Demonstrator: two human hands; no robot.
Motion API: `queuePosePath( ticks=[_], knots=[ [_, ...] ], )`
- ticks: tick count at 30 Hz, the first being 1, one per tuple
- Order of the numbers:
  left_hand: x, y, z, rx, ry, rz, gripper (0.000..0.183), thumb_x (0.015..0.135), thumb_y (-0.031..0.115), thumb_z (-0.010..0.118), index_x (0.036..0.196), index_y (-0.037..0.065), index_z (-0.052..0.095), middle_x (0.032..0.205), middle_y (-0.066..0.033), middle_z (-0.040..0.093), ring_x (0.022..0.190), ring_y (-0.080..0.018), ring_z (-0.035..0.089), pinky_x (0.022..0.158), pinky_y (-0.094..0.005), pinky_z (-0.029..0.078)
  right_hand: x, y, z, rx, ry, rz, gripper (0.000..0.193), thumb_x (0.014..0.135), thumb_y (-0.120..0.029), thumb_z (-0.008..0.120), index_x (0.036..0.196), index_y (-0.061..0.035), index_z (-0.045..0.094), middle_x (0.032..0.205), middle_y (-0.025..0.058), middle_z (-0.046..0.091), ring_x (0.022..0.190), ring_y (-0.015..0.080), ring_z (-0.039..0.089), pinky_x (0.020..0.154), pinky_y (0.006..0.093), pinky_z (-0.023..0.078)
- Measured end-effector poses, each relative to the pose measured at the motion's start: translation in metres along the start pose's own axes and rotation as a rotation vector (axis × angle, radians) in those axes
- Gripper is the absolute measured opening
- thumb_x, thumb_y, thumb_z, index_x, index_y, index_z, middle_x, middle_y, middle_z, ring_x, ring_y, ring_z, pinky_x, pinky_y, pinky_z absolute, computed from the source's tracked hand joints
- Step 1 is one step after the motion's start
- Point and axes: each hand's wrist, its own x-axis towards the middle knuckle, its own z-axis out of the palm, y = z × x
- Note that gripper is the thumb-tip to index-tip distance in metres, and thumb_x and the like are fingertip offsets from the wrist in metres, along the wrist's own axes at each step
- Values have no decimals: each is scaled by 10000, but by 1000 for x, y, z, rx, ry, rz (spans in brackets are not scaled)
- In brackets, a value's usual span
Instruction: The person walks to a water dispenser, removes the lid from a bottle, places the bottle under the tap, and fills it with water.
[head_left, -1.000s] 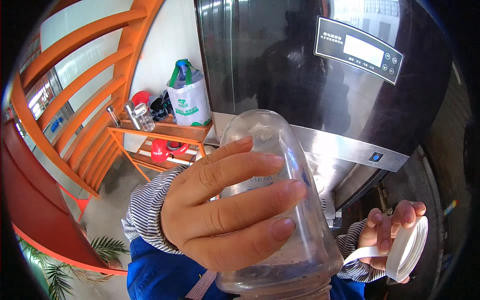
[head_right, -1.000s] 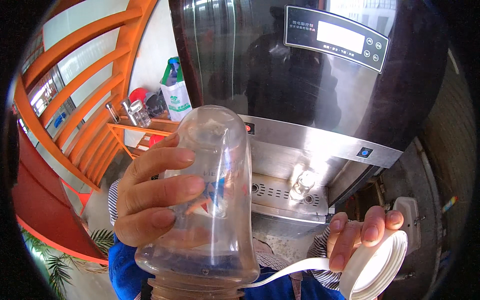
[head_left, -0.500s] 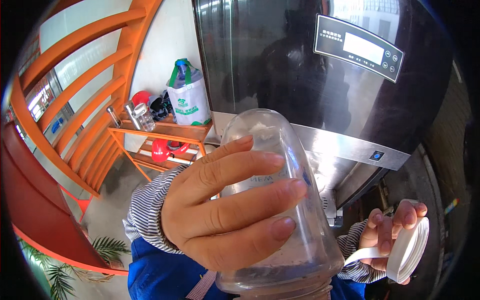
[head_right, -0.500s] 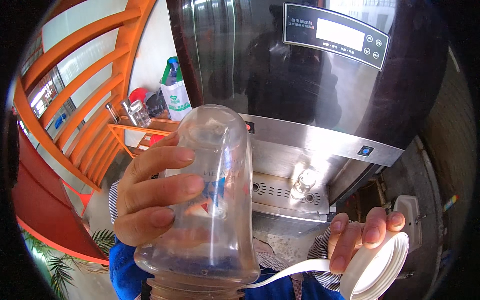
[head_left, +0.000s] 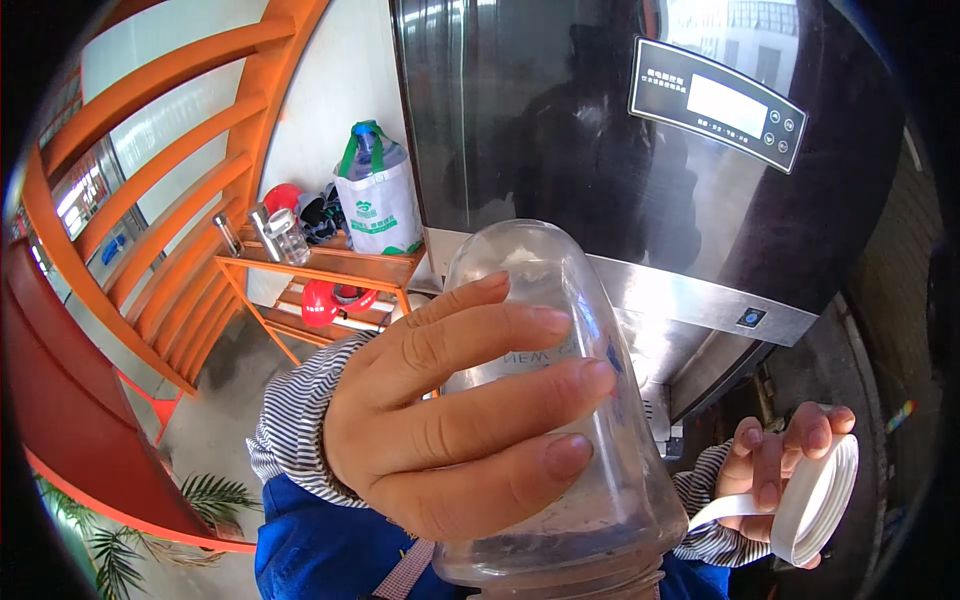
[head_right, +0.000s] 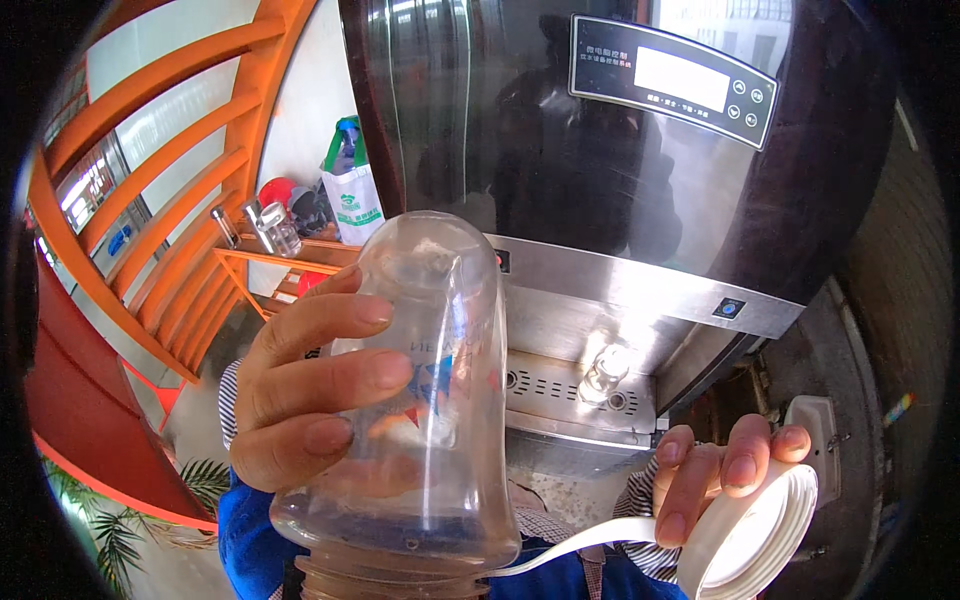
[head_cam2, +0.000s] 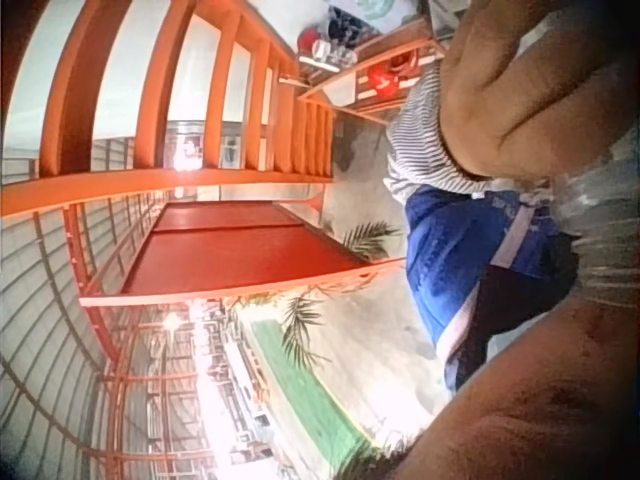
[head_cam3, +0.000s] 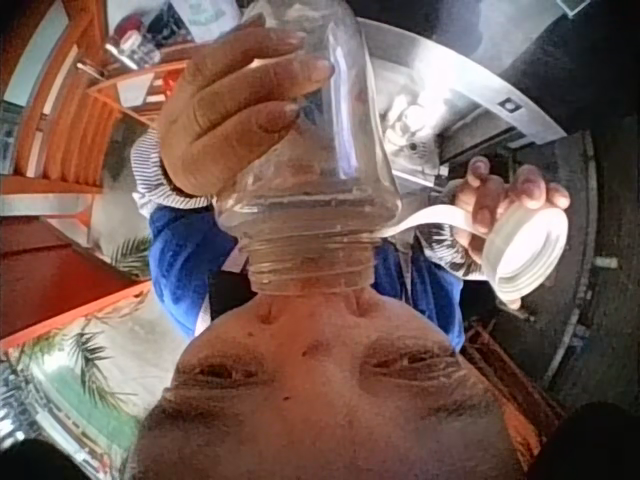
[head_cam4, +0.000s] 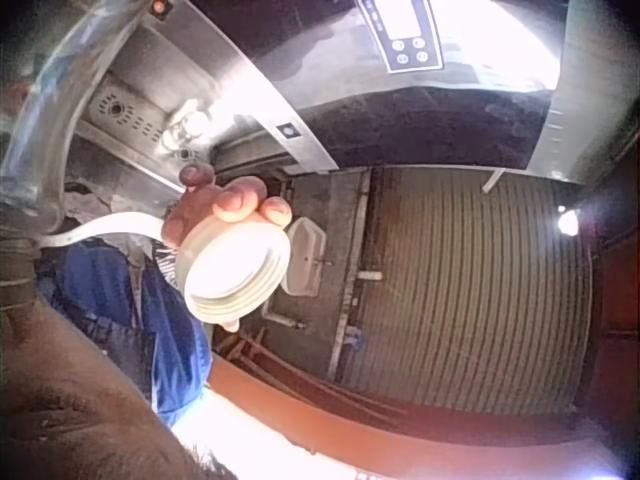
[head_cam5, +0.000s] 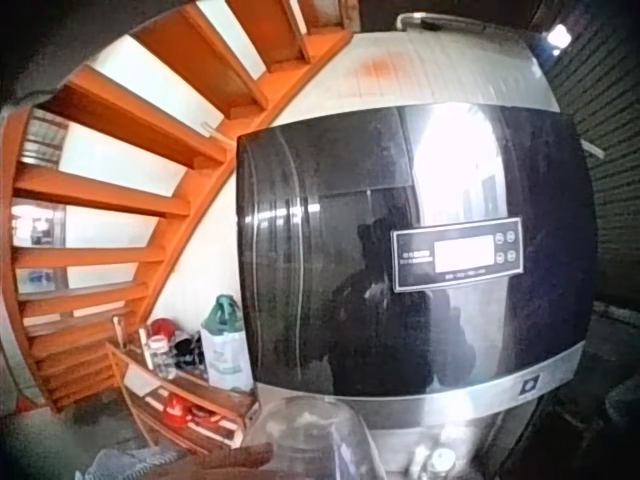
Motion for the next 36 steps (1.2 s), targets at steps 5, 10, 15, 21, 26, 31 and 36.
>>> queuePosePath(
  ticks=[5,10,15,21,26,31,36],
  knots=[
    [-1,-3,0,0,1,22,631,569,168,774,1066,126,387,1039,-130,557,961,-370,536,876,-550,389,1,0,-1,9,-3,-5,663,687,-233,698,1234,-77,358,1085,113,503,712,250,610,900,402,330],
    [1,-4,2,-17,14,33,624,574,173,770,1067,125,391,1060,-125,548,978,-377,523,879,-564,379,1,-3,0,-9,7,-9,637,712,-245,671,1242,-86,355,1077,110,504,713,251,609,897,400,331],
    [-3,-6,2,-46,28,37,604,585,176,766,1057,99,397,1066,-144,540,987,-381,514,883,-561,373,-1,0,-2,-20,1,1,654,700,-252,683,1243,-95,355,1076,98,499,706,244,608,888,395,330],
    [-2,-21,-1,-165,-193,65,474,684,153,680,1050,31,406,1050,-220,542,975,-406,511,852,-543,390,-7,0,-10,27,-26,21,950,553,-191,810,1285,-26,228,1119,108,423,786,232,601,916,429,302],
    [-24,-41,26,-410,-275,-155,331,742,125,609,994,2,434,1040,-233,548,960,-364,531,846,-453,414,-14,22,-27,66,28,88,908,607,-233,778,1285,-7,218,1141,114,406,834,228,583,903,435,304],
    [-84,-52,77,-591,-329,-510,721,560,265,765,1132,-9,422,1061,-169,505,1012,-304,498,886,-381,374,-53,62,-54,29,456,307,1039,550,-394,787,1279,18,172,1182,169,378,876,277,550,867,444,376],
    [-198,-63,163,-738,-358,-1001,845,528,212,772,1207,5,314,1098,-140,484,1060,-248,474,917,-327,354,-151,141,-140,49,677,499,563,860,-441,421,1239,-34,337,1165,141,465,980,225,504,786,305,413]
  ],
)
